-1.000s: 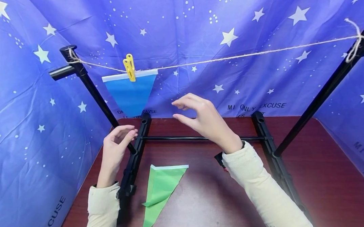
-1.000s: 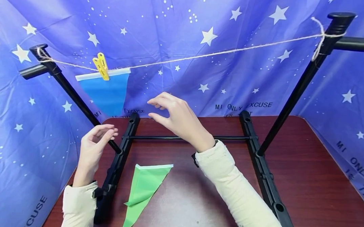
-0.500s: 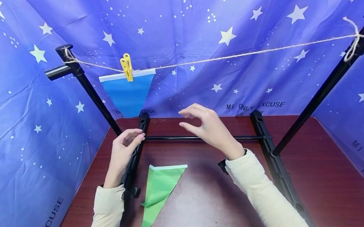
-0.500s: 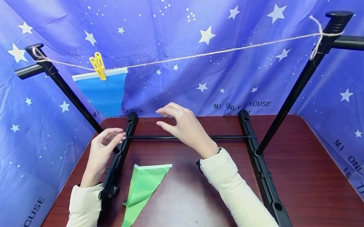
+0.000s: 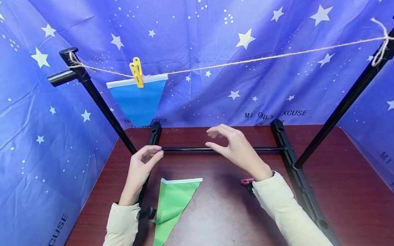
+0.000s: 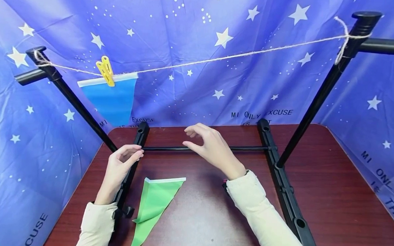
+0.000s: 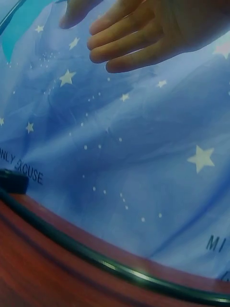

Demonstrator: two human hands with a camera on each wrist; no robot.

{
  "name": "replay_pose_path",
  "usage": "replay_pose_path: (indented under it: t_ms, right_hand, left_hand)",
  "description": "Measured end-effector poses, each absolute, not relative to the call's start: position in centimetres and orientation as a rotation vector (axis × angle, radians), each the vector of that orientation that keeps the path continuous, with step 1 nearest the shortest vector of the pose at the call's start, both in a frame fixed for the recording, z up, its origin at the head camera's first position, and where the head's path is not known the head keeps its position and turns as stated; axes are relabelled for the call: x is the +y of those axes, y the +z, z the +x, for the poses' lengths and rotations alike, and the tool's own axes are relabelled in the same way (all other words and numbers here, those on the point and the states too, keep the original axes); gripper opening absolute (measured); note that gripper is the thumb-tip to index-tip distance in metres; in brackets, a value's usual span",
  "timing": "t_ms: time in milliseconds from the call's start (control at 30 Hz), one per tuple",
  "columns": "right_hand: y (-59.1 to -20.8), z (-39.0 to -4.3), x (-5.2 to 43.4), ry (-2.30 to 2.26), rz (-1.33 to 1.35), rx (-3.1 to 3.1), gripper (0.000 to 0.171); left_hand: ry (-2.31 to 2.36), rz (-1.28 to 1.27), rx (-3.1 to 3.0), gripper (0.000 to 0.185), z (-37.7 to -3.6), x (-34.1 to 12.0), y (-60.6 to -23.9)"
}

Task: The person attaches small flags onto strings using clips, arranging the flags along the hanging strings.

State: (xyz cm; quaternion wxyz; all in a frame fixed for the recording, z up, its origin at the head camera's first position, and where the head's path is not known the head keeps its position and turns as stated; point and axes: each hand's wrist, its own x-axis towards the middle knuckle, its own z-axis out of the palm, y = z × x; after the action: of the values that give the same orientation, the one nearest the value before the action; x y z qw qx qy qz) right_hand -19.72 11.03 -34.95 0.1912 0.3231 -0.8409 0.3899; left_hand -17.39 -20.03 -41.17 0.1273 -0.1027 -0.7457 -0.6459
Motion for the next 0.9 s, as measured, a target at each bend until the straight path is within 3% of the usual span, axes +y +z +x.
replay_pose_path:
  t_ms: [900]
  right_hand:
    - [-40.5,-18.6,15.9,1.091,0.806,-2.592,0.032]
  left_hand:
    - [-1.803,-0.413,-2.448,0.025,-17.5,-19.6,-43.9]
